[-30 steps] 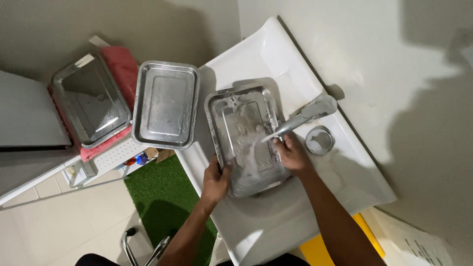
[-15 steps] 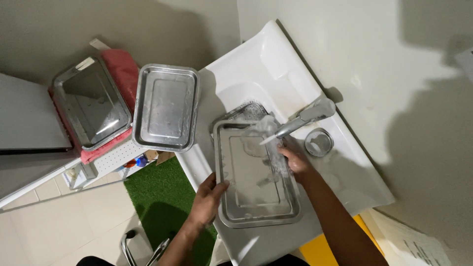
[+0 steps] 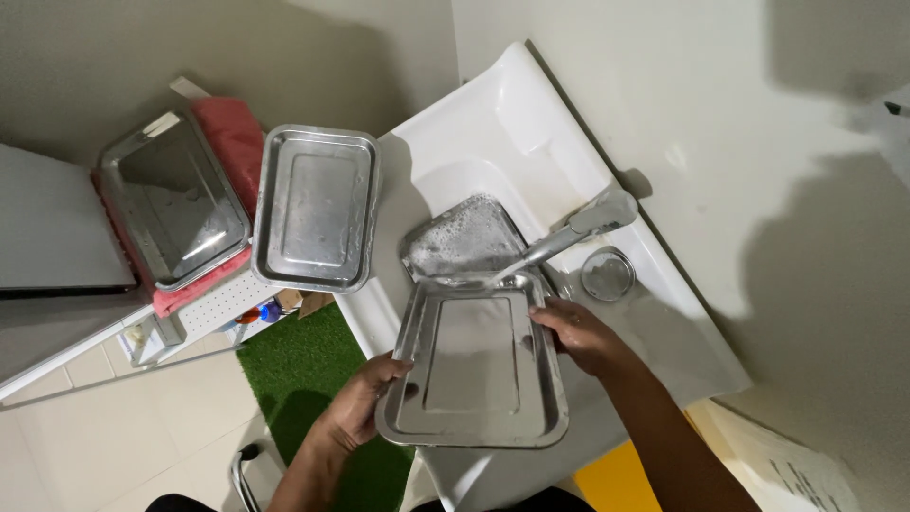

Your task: Washing and rinsing metal dental trays in a sink.

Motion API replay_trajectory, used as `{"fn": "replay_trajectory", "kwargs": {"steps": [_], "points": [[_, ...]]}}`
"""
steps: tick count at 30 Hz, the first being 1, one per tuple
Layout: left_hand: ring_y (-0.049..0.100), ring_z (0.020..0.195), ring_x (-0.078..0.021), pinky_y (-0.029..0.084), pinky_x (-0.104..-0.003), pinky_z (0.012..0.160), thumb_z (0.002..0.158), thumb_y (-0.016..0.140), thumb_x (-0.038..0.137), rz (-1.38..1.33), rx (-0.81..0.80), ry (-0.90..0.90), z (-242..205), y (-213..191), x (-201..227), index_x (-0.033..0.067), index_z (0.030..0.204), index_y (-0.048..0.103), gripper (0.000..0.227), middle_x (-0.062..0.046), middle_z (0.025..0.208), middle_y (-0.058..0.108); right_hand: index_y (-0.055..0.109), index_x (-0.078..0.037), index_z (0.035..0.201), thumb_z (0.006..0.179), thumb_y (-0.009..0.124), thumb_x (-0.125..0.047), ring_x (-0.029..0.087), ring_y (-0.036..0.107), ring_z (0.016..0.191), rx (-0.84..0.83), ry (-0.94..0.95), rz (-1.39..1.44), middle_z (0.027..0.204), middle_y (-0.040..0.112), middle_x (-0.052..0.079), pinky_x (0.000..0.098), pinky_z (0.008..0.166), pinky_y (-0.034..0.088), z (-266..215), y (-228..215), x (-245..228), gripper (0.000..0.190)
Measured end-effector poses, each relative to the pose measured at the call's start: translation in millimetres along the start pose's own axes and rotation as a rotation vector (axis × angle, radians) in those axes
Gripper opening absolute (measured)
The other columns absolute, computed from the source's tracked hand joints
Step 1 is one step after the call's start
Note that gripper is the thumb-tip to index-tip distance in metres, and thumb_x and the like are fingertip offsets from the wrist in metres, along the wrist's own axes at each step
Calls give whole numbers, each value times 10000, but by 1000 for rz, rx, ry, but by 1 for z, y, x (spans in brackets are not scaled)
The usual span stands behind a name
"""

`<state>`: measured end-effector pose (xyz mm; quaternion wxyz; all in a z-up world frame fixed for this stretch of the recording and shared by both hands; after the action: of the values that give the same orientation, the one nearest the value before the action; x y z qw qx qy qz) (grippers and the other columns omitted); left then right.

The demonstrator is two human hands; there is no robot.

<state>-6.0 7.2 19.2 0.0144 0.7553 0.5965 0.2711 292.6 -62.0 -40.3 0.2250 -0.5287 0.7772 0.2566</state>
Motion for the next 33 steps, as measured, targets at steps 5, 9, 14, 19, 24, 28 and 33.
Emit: {"fn": "replay_trajectory", "kwargs": {"steps": [5,9,14,19,24,28,33], "points": [[623,716,-152,574,-292,626,907,643,220,40,-36,93,25,-27,4,-84,1277,581,483,-92,884,622,673,46,1192,953,667,-369,218,634,795,3,-32,-89,944,684,128,387,711,533,-15,4,1,479],[675,828,-178,577,-309,735,929,660,256,285,-31,112,48,-28,9,-56,1318,568,507,-127,983,701,593,-43,1323,886,686,-359,222,694,947,27,-45,33,1107,711,115,400,799,598,-29,5,0,548],[701,905,-206,575,-348,835,936,644,295,747,45,109,49,-8,31,64,1373,600,496,-121,1056,757,453,-162,1476,909,643,-313,194,675,1052,52,-84,2,1201,673,74,402,838,594,-18,-1,20,617],[666,911,-251,553,-406,842,968,637,279,902,28,212,93,-17,19,48,1342,630,440,-152,1042,733,399,-201,1528,953,601,-292,189,654,1039,89,-150,-33,1182,662,61,396,861,576,-26,-6,4,616],[668,1018,-216,517,-367,933,956,613,225,836,-13,288,98,12,23,54,1369,596,447,-112,1150,737,448,-156,1497,979,635,-280,183,619,1076,114,-281,14,1177,652,56,386,912,531,-33,-23,-2,564],[681,1016,-218,518,-356,937,948,599,215,805,-16,283,98,19,21,56,1357,602,439,-117,1149,740,447,-166,1494,965,624,-296,192,626,1045,119,-305,-21,1146,662,71,398,879,542,-50,-19,-22,572],[685,944,-254,549,-387,868,932,659,258,911,81,246,61,12,29,16,1262,668,409,-174,1074,752,523,-173,1445,982,574,-286,174,656,1028,163,-205,-86,1169,658,44,367,852,579,-30,-27,-1,479]]}}
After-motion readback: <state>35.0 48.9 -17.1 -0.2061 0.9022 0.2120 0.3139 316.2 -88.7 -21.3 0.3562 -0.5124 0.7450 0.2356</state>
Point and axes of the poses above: each hand's wrist, its own z-axis towards the middle knuckle, its own y-axis out of the palm, x = y × z, the point moved 10 cm from there along z, towards the middle knuckle
